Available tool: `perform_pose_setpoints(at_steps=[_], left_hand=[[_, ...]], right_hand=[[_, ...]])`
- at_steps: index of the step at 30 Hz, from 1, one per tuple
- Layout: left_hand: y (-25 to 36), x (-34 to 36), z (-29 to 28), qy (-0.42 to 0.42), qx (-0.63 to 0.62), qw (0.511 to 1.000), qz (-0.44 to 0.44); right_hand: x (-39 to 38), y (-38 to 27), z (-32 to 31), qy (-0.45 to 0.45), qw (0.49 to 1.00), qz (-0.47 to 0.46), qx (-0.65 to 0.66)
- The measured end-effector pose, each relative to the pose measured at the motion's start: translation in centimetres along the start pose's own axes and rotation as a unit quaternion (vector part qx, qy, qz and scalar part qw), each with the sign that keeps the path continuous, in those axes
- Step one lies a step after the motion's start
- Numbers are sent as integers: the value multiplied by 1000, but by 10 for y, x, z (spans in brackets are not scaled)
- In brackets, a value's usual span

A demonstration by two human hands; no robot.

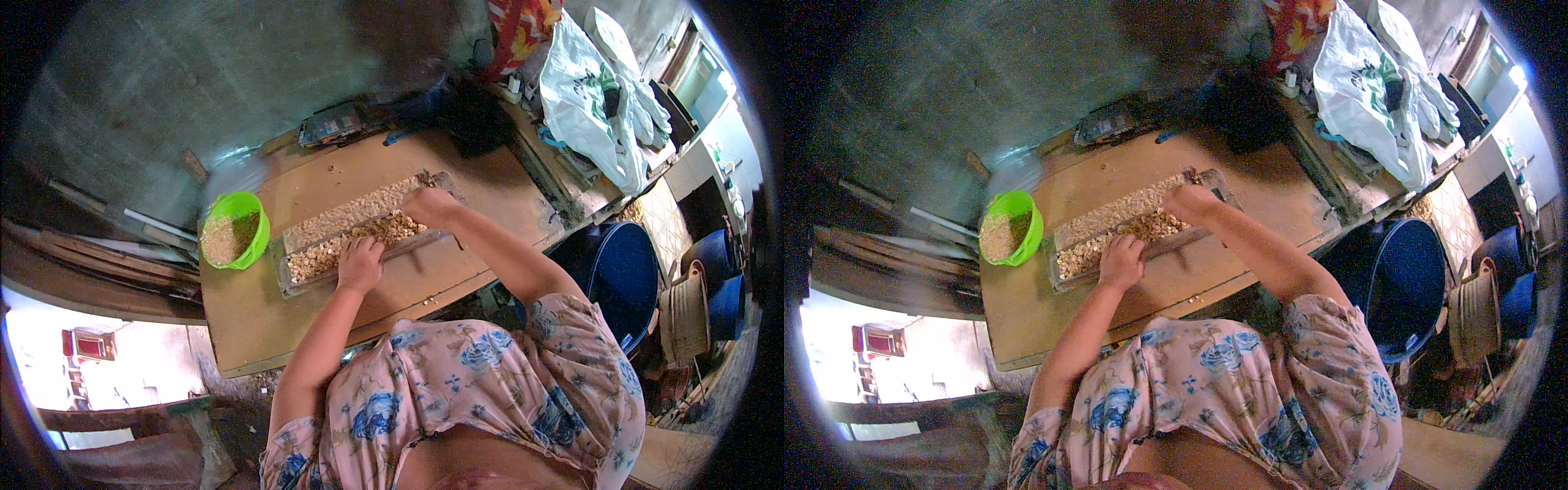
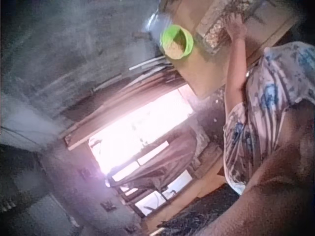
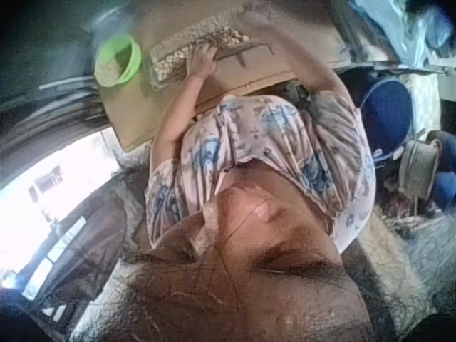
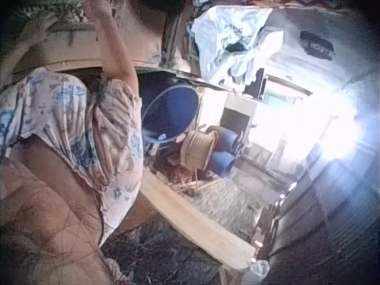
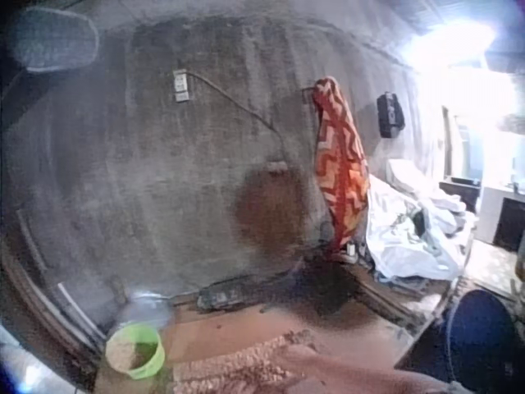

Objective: The person retrieves a wooden tray from a shelf and places it on a table. They scoop grains from a large blue barrel into a green bowl, then pour the grains into the tray, spreading them evenly by hand. The process is repeated to fill the tray.

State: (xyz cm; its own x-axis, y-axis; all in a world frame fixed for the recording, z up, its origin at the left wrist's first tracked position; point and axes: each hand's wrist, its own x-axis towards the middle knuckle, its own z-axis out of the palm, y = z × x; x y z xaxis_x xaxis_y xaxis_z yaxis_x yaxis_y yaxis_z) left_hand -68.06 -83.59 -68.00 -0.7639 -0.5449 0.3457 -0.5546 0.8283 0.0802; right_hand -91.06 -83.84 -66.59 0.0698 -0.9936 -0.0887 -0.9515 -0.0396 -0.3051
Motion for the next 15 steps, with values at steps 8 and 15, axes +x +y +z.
perform_pose_setpoints(at_steps=[8, 15], left_hand=[[2, 5, 13, 5, -20, 999, 35], [4, 14, 22, -17, -17, 998, 55]], right_hand=[[-57, 15, 4, 159, 974, 148, 72], [-64, 54, 49, 250, 950, 155, 101]])
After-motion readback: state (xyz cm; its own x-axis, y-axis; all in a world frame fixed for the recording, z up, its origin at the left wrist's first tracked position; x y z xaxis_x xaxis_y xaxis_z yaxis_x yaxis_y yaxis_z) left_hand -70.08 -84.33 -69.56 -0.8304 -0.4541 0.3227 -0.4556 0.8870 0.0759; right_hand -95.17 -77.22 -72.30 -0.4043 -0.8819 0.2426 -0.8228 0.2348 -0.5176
